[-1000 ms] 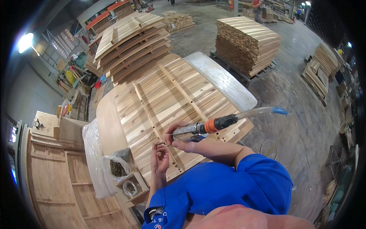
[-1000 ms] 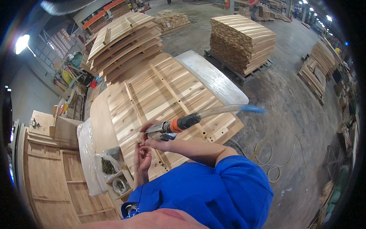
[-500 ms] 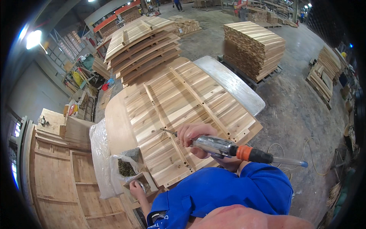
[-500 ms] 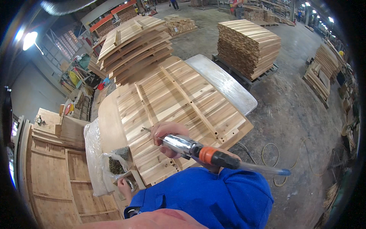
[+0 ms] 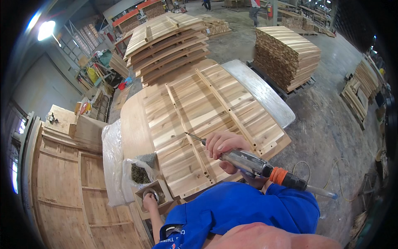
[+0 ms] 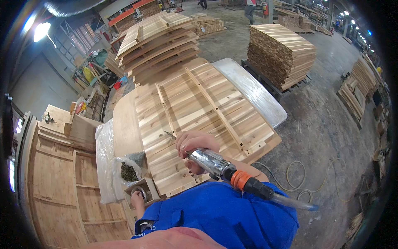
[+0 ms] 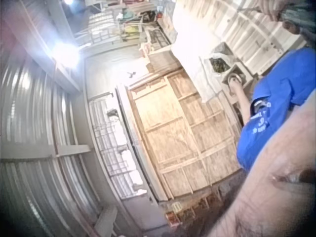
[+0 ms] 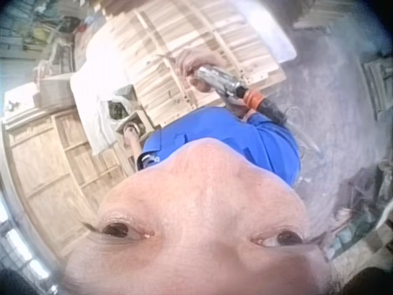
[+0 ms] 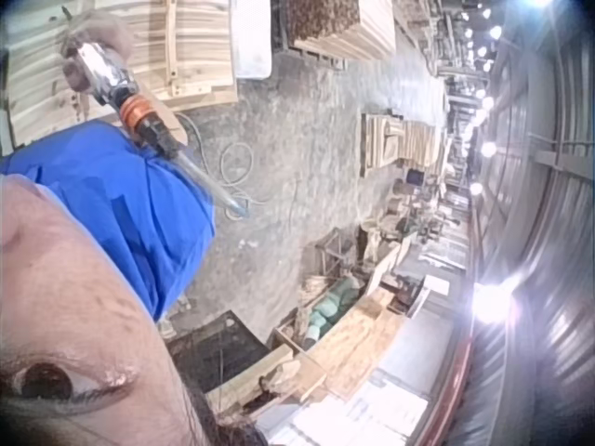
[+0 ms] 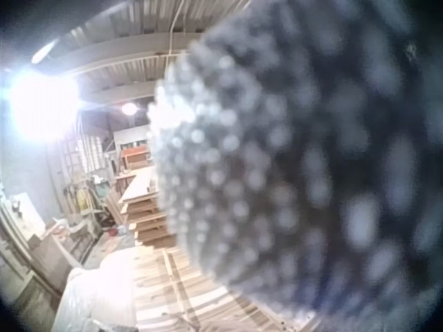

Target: The person assembles wooden pallets by aligning wooden slats and driving screws into pre-drilled holes using a pneumatic screwdriver. The person repeatedly picks screws from a small container, positions them, and fastens them into the pallet structure. The person also lifts and repositions pallets during the process.

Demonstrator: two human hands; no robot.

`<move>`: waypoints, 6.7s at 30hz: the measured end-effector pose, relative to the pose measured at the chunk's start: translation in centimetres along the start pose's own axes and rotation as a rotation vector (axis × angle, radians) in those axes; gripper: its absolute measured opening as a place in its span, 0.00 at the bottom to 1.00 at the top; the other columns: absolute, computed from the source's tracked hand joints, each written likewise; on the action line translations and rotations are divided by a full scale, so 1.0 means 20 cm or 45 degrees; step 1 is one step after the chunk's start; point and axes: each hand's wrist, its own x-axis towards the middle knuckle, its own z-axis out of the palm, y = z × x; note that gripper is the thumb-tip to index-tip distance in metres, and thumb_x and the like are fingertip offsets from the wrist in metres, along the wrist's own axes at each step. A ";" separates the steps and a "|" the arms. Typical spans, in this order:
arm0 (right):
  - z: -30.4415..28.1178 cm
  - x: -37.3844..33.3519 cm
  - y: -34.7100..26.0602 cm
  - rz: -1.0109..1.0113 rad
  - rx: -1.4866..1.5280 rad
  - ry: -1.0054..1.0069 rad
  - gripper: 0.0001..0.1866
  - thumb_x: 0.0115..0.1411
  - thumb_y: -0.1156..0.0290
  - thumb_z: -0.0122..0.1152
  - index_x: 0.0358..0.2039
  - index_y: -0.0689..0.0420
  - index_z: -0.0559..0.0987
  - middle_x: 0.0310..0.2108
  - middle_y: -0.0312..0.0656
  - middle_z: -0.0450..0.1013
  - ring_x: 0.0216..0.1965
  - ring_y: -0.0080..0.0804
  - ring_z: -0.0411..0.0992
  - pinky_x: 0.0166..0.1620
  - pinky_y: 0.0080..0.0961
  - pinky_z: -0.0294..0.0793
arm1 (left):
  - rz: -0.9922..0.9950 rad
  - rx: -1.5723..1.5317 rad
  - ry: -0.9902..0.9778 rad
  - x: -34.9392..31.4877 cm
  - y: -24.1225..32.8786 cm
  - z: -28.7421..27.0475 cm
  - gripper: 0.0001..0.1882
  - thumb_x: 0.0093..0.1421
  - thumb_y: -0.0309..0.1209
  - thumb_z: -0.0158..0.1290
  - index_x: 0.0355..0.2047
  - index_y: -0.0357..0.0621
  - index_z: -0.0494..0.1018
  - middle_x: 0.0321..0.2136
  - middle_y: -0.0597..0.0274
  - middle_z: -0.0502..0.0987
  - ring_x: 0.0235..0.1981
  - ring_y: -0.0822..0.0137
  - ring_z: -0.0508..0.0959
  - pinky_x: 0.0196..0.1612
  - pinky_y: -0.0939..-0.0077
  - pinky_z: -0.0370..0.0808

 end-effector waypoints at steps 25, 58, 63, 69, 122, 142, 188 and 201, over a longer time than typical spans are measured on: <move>-0.60 0.04 -0.12 0.057 0.034 0.050 0.14 0.50 0.76 0.56 0.38 0.61 0.66 0.21 0.40 0.68 0.23 0.31 0.69 0.28 0.29 0.70 | -0.284 -1.750 -0.279 0.05 0.74 0.15 0.16 0.52 0.25 0.56 0.41 0.34 0.70 0.31 0.61 0.76 0.17 0.81 0.65 0.15 0.88 0.55; -1.18 -0.07 0.31 0.484 0.151 0.106 0.16 0.52 0.75 0.55 0.42 0.56 0.65 0.24 0.39 0.67 0.29 0.31 0.68 0.38 0.34 0.70 | 0.183 -1.861 -0.943 -0.13 2.46 0.22 0.10 0.56 0.24 0.49 0.38 0.35 0.73 0.29 0.62 0.78 0.13 0.86 0.58 0.15 0.91 0.55; -1.31 -0.15 0.65 0.619 0.065 0.058 0.18 0.50 0.74 0.57 0.40 0.62 0.66 0.25 0.40 0.68 0.28 0.27 0.68 0.33 0.23 0.70 | 0.101 -1.932 -1.105 0.00 2.59 0.34 0.14 0.57 0.23 0.44 0.45 0.35 0.69 0.32 0.58 0.78 0.12 0.86 0.58 0.12 0.91 0.52; -1.40 -0.03 1.24 0.948 -0.160 0.243 0.17 0.49 0.75 0.60 0.38 0.62 0.67 0.26 0.36 0.69 0.29 0.20 0.67 0.35 0.21 0.70 | 0.080 -1.872 -1.525 0.47 2.80 0.54 0.28 0.55 0.24 0.44 0.57 0.54 0.56 0.15 0.74 0.60 0.10 0.82 0.53 0.13 0.86 0.48; -1.55 -0.23 2.28 1.181 -0.464 0.178 0.12 0.44 0.67 0.60 0.29 0.61 0.76 0.19 0.40 0.72 0.21 0.24 0.71 0.26 0.23 0.69 | -0.015 -1.629 -1.073 0.05 2.16 1.00 0.06 0.58 0.30 0.51 0.33 0.41 0.70 0.25 0.66 0.75 0.18 0.83 0.65 0.19 0.87 0.61; -1.71 -0.24 2.29 1.052 -0.191 0.747 0.09 0.45 0.77 0.57 0.29 0.62 0.70 0.19 0.38 0.68 0.18 0.25 0.69 0.22 0.22 0.69 | -0.069 -1.631 -1.134 0.07 2.17 0.99 0.06 0.58 0.29 0.51 0.33 0.40 0.70 0.20 0.72 0.70 0.16 0.82 0.63 0.19 0.87 0.60; -1.58 -0.22 2.27 1.193 -0.363 0.285 0.08 0.45 0.69 0.59 0.21 0.60 0.72 0.15 0.34 0.67 0.19 0.21 0.67 0.25 0.22 0.67 | -0.091 -1.553 -1.174 0.07 2.18 0.99 0.05 0.57 0.28 0.51 0.32 0.41 0.70 0.21 0.70 0.72 0.15 0.83 0.63 0.17 0.87 0.58; -1.62 -0.28 2.26 1.170 -0.419 0.267 0.11 0.44 0.67 0.59 0.26 0.59 0.76 0.17 0.36 0.71 0.20 0.21 0.69 0.25 0.23 0.67 | -0.132 -1.481 -1.199 0.08 2.18 0.97 0.07 0.57 0.30 0.53 0.33 0.40 0.71 0.23 0.67 0.74 0.17 0.81 0.65 0.19 0.86 0.61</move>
